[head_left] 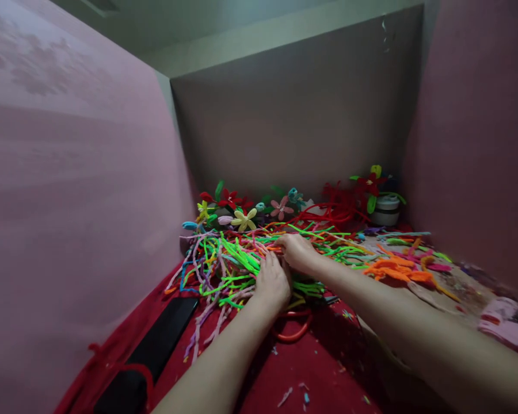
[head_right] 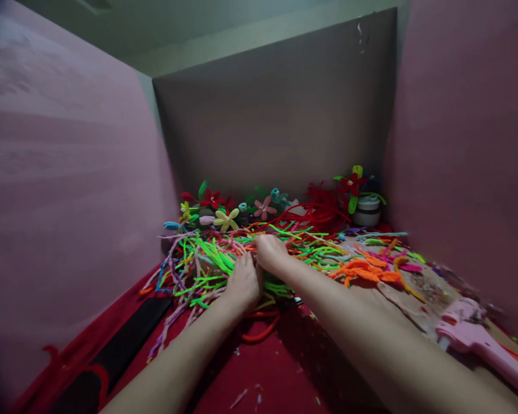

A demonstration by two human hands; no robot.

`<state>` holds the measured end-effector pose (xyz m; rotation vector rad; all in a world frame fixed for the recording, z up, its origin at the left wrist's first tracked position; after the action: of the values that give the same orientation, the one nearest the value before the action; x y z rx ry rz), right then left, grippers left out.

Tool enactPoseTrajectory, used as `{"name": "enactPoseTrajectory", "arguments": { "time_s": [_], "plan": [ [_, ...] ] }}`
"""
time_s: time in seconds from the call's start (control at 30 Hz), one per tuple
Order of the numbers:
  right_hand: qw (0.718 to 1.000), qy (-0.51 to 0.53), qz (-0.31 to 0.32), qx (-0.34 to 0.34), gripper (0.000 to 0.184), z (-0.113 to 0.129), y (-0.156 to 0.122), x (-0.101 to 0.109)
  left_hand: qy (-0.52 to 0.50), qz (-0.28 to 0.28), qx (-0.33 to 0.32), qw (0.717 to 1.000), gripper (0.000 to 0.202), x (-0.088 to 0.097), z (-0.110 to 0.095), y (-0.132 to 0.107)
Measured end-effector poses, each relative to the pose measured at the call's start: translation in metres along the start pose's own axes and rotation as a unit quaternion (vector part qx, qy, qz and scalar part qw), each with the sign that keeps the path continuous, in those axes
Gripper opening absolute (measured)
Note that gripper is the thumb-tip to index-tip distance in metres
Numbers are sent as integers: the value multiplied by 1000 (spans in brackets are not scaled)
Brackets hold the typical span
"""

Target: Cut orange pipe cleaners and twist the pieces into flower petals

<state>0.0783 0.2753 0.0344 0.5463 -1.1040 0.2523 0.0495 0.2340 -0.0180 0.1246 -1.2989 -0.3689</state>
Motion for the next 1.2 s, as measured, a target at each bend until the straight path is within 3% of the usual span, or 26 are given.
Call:
{"name": "enactPoseTrajectory", "arguments": {
  "time_s": [0.17, 0.3, 0.5, 0.67, 0.73, 0.87, 0.97, 1.03, 1.1, 1.2],
  "plan": [
    [1000, -23, -7, -7, 21, -1, 20, -20, -10, 5, -12, 1000, 48, -4, -2, 0],
    [1000, 11, -14, 4, 15, -5, 34, -17, -8, 2, -16, 1000, 52, -5, -3, 1],
    [989, 135, -53, -28, 10, -24, 55, 30, 2, -1, -2, 1000, 45, -5, 0, 2],
    [945, 281, -149, -74, 13, -44, 48, 82, 9, -21, -2, 1000, 44, -2, 0, 1],
    [907, 358, -207, -78, 15, -51, 40, 105, 8, -22, -5, 1000, 46, -1, 1, 1],
    [695, 625, -351, -55, 15, -73, 18, 147, -8, -15, -25, 1000, 47, 0, -2, 0],
    [598, 710, -368, -50, 18, -79, 4, 159, -18, -12, -26, 999, 47, 0, -1, 1],
    [561, 745, -352, -79, 20, -82, -8, 152, -42, -22, -21, 999, 47, 1, 2, 2],
    [541, 769, -317, -125, 20, -84, -23, 136, -77, -38, -21, 996, 45, 4, 8, 5],
    [492, 814, -198, -236, 19, -79, -52, 89, -109, -55, -26, 992, 42, 12, 19, 9]
  ]
}}
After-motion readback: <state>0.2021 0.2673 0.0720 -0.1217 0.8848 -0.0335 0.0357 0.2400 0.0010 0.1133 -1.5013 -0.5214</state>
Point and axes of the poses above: each hand's wrist, its own y-axis towards the middle knuckle, its own x-axis out of the back of the hand, z = x × y, the point moved 10 cm from there along y, towards the middle knuckle, and after that the axes turned 3 degrees about y, right-handed, at the moved point
